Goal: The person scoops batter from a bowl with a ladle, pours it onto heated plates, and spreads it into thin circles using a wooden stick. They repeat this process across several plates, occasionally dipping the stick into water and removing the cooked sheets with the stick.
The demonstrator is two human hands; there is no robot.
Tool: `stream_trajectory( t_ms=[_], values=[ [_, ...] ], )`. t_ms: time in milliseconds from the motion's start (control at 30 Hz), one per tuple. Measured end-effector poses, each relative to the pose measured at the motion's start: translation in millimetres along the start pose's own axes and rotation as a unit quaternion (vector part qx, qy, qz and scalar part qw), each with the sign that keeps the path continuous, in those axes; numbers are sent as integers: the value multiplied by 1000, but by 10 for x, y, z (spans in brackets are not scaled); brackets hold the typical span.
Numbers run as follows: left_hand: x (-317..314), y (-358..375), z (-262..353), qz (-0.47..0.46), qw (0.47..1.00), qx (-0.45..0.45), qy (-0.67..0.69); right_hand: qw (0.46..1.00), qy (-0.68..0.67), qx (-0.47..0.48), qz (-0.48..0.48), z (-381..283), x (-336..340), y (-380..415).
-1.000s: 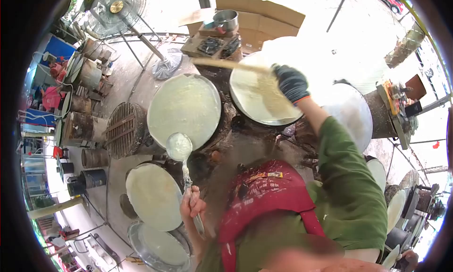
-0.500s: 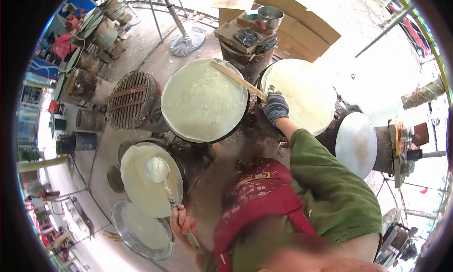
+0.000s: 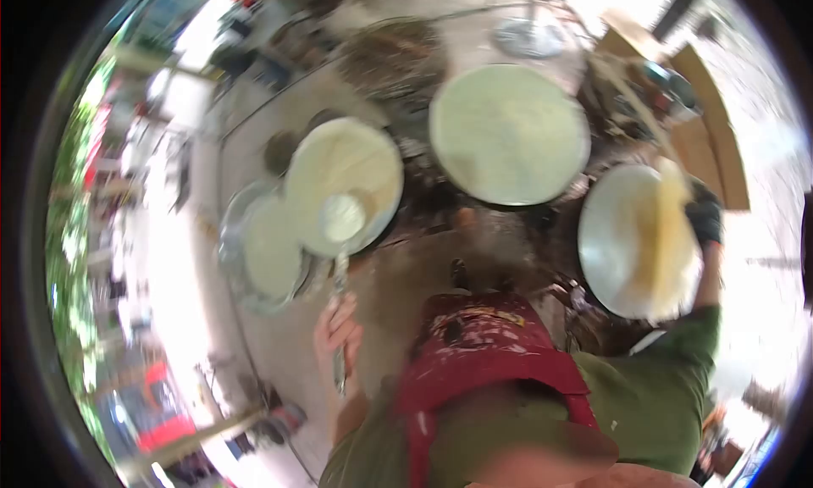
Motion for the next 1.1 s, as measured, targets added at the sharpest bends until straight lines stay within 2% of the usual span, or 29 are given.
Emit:
stream_trajectory(
  t_ms=[33, 67, 100, 133, 167, 200, 233, 333, 433, 567, 600, 633, 667, 700, 733, 767, 867, 900, 1000, 1100],
  values=[
    [61, 27, 49, -3, 1000, -4, -16, 999, 36, -3, -40, -202, 195, -117],
    [176, 54, 100, 5, 999, -23, -28, 998, 33, 16, -46, -70, 394, -298],
    [279, 73, 163, 10, 998, -40, -42, 993, 100, 65, -27, -184, 547, -364],
    [337, 129, 232, 13, 996, -63, -57, 997, -36, 32, -65, -391, 612, -420],
    [350, 204, 277, 19, 993, -103, -52, 993, -47, 64, -85, -732, 556, -473],
    [339, 280, 315, 28, 989, -138, -46, 987, -131, 23, -86, -1183, 412, -401],
    [352, 339, 372, 36, 984, -168, -39, 988, -112, 60, -83, -1490, 294, -375],
    [507, 494, 688, 94, 962, -246, -72, 968, 26, 248, -42, -2389, -337, -303],
    [871, 654, 1158, 90, 967, -240, 2, 903, 143, 405, 23, -3370, -1271, 109],
    [1582, 711, 1984, 19, 977, -213, -25, 820, 228, 516, 93, -4638, -2979, 1000],
    [1769, 741, 2198, -1, 978, -206, -32, 816, 228, 522, 96, -4904, -3508, 1215],
    [1933, 789, 2366, -17, 979, -200, -35, 853, 139, 496, 86, -5079, -4047, 1441],
    [2056, 841, 2521, -7, 980, -200, -21, 861, 172, 477, 44, -5385, -4500, 1736],
    [2131, 918, 2666, 5, 979, -203, -7, 861, 180, 474, 47, -5304, -5048, 1884],
    [2217, 1006, 2807, 19, 978, -208, 5, 862, 259, 436, 14, -5523, -5414, 2187],
    [2306, 1064, 2939, 31, 977, -212, 6, 854, 310, 416, -45, -5511, -5850, 2386],
    [2555, 1182, 3229, 55, 972, -227, 3, 861, 339, 349, -148, -5190, -6913, 2836],
    [2633, 1219, 3303, 57, 971, -230, -1, 864, 341, 322, -184, -5124, -7092, 2964],
    [2829, 1239, 3423, 89, 967, -236, 24, 869, 322, 311, -209, -5253, -7243, 3171],
    [2779, 1160, 3445, 99, 967, -230, 52, 904, 246, 307, -168, -5285, -7385, 2966]
  ],
)
Point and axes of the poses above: each hand's wrist, its own y-axis away from the middle knuckle, its own x-axis out of the back of the hand, z = x × y, the point moved 2 cm from there along -y, towards the middle knuckle, and after that the axes turned 10 degrees about z, right-handed, at the moved point
